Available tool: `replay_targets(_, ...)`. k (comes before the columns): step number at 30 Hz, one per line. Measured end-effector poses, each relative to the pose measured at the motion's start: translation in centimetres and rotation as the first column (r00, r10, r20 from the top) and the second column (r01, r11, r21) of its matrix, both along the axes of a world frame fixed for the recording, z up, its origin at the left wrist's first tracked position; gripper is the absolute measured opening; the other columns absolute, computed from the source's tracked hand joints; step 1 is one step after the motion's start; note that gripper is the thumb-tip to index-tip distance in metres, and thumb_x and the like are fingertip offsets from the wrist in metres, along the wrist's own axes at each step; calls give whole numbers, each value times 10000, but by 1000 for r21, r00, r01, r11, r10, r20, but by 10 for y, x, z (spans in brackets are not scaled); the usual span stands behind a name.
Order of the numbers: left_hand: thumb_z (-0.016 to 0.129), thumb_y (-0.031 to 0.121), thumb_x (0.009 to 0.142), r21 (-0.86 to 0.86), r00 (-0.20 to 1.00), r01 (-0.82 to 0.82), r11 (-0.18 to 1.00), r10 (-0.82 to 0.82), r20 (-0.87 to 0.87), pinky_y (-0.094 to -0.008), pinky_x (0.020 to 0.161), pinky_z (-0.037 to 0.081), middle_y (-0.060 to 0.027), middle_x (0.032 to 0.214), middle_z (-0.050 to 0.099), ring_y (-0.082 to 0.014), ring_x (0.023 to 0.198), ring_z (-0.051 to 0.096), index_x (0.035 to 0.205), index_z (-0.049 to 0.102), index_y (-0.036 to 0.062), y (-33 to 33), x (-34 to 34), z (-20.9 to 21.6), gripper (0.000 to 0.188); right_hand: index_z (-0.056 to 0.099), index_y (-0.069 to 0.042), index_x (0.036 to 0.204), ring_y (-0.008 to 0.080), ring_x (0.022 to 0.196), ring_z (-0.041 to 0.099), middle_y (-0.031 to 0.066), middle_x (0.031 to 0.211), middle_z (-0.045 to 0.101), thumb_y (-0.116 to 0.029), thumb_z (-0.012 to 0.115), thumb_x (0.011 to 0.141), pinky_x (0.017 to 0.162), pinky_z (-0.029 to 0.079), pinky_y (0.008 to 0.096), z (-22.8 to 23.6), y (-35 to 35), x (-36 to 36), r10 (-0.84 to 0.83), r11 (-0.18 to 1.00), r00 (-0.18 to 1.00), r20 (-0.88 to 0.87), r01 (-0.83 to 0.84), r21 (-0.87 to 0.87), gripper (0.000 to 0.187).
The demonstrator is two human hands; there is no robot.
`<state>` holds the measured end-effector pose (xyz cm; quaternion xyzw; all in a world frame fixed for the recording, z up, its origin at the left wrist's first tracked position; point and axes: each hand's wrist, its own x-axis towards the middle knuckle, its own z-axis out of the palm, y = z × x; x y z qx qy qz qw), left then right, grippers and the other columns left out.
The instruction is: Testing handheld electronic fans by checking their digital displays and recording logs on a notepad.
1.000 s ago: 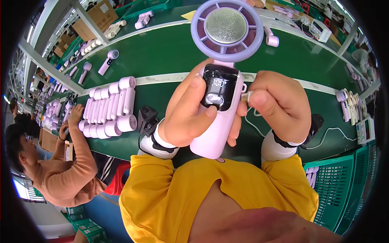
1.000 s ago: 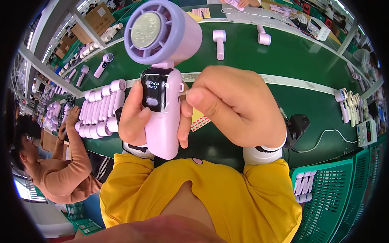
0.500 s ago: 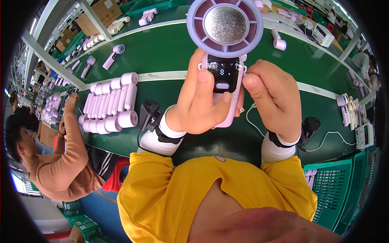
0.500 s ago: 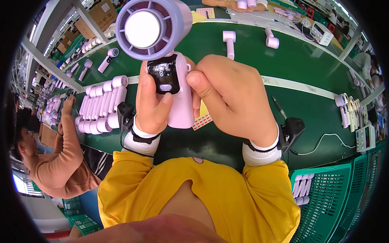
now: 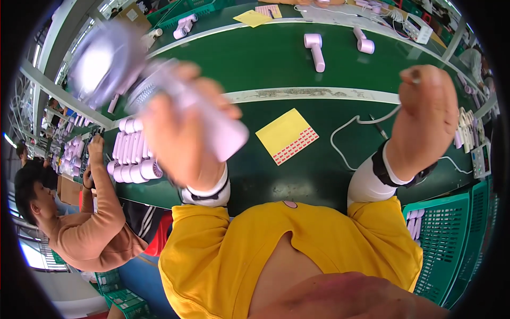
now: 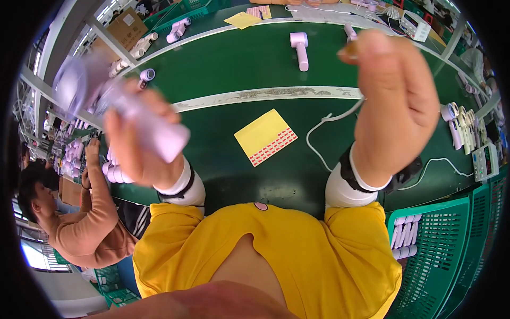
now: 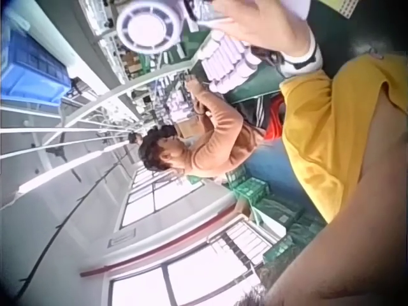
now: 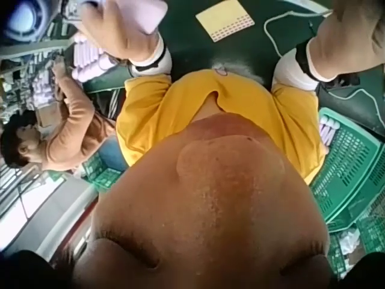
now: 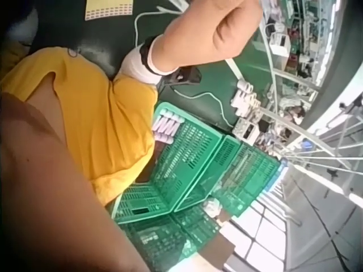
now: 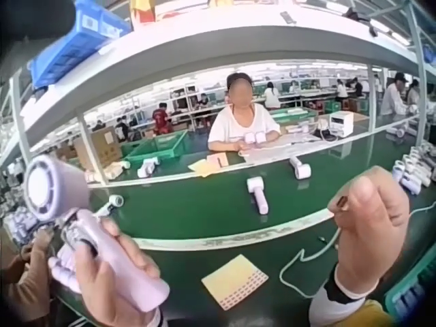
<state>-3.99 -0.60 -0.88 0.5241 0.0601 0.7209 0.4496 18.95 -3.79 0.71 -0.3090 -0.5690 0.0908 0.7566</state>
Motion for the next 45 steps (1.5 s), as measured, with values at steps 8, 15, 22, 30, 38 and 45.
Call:
replay_targets(8,535,299,807,-400,938,-4,917,-135,-319,-350,626,475,-97,1009,483,-241,794,537,1173,376,128,-72,-32,43,433,544,85,891,78,527,335,145,787,559,-120,502,850,505,262,201,-8,2,7,-9,993,982,-188,30,112,213)
replay_targets(15,500,404,836,334,932,-357,872,309,189,-363,615,471,-110,942,495,-239,788,538,1198,304,69,-64,9,-9,531,553,86,904,81,525,332,136,792,563,-115,499,849,502,257,209,-11,6,11,-9,987,977,-215,43,152,215)
replay_targets(22,539,112,773,-107,832,-450,887,372,-412,-274,498,458,-89,792,502,-167,610,534,1108,363,39,53,27,-15,385,569,73,848,63,489,341,101,699,572,-145,504,860,481,283,213,5,-2,23,-40,981,971,-235,84,178,227)
replay_targets(30,561,65,690,153,308,-537,829,361,-880,-375,562,475,-163,717,556,-270,645,574,934,440,-54,293,64,-172,298,481,56,818,86,484,282,83,645,483,-175,344,907,462,236,234,5,-30,52,219,932,975,-28,-200,302,283)
replay_targets(38,629,164,674,-167,492,-567,807,169,-854,-374,662,458,-194,724,575,-328,689,570,857,506,-46,298,54,-167,304,458,24,793,87,463,275,52,600,420,-231,340,910,433,226,250,3,-17,36,70,964,997,-30,-60,259,304)
replay_targets(45,671,163,638,-242,534,-806,541,484,-693,-346,677,456,-160,744,591,-283,711,584,815,558,-8,268,-25,-207,271,574,-46,769,61,418,345,15,521,454,-218,512,834,391,175,200,16,-16,31,780,525,529,335,-844,109,194)
